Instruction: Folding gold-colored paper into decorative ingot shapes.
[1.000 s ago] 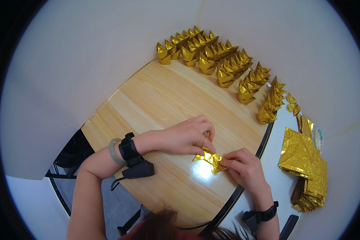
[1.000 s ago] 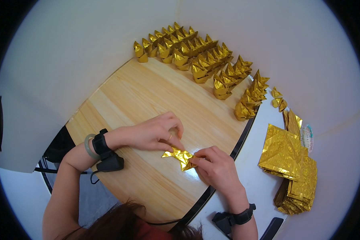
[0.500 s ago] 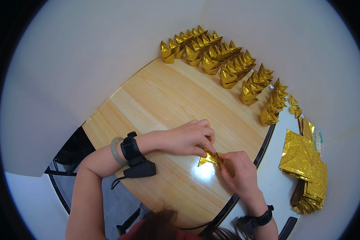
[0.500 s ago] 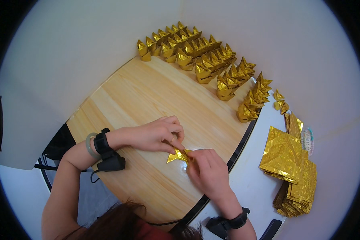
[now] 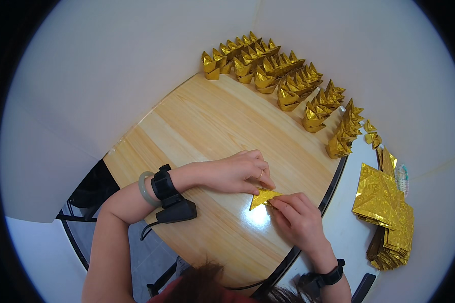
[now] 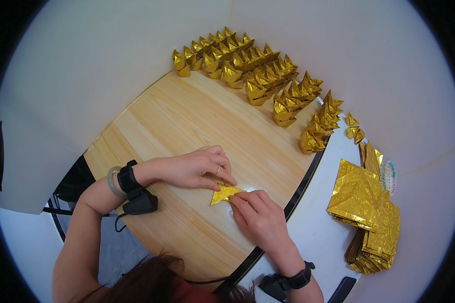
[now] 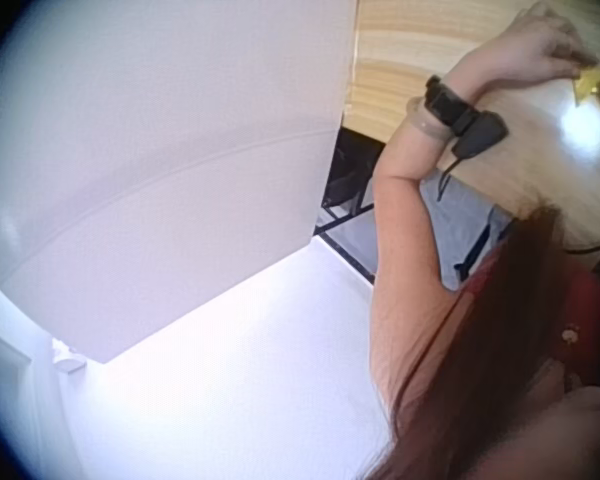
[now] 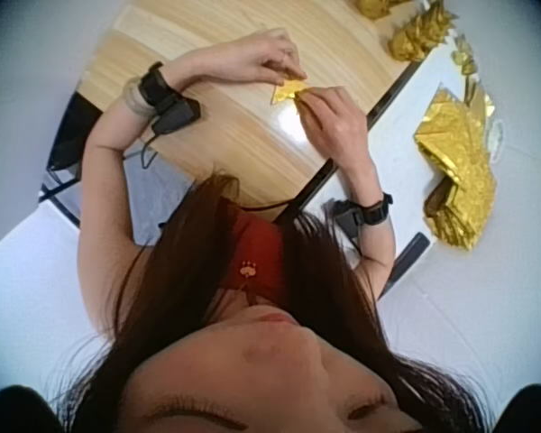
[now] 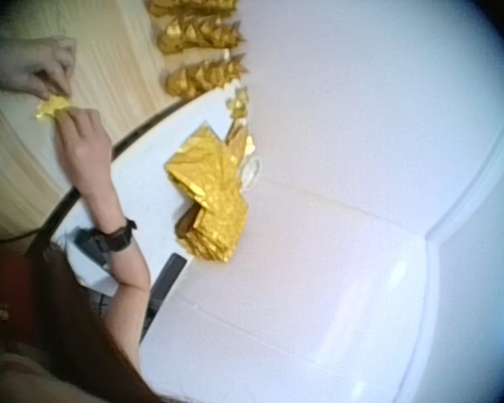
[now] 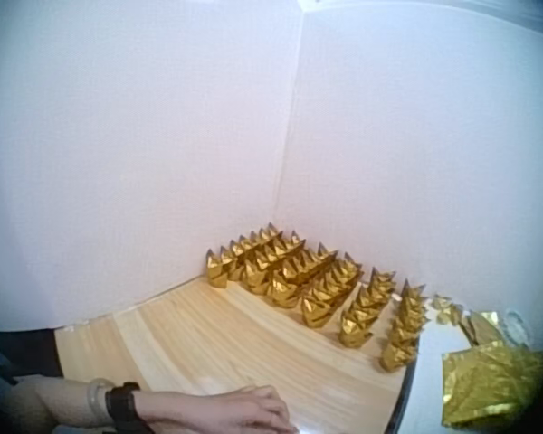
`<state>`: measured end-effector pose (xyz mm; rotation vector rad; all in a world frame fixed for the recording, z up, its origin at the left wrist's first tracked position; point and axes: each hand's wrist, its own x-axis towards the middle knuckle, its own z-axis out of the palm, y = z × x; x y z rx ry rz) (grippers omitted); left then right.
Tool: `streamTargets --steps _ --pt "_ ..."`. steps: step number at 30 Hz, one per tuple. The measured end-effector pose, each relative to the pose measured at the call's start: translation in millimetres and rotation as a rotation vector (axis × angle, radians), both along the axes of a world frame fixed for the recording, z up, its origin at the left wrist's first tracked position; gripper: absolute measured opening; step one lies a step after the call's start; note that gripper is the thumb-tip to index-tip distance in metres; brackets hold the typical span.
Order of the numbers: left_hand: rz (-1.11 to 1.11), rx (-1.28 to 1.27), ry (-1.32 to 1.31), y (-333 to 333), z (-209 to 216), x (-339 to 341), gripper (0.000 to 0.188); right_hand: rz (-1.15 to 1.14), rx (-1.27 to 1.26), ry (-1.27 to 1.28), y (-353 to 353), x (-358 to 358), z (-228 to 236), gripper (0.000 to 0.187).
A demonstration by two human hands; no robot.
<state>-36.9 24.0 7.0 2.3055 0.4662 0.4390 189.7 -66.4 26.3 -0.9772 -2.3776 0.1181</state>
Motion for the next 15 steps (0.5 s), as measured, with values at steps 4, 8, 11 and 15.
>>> streamTargets --steps 4,8,11,15 --pt "0.02 -0.053 -0.024 -0.5 2.1 0.2 0.034 -0.081 -0.308 0.201 -3.4 1.8 -7.0 0.029" --pt "-0.02 0.027 0.015 0.4 2.7 -1.1 0.034 -0.207 -0.304 0.15 3.4 4.1 -9.2 0.037" --pt "-0.034 0.066 0.011 1.0 -2.3 -1.3 0.036 -0.304 -0.415 0.126 3.0 2.8 -6.7 0.041" --pt "0.062 0.079 0.016 -7.1 -0.3 6.7 0.029 -0.34 -0.374 0.093 2.8 -0.6 -9.3 0.043"
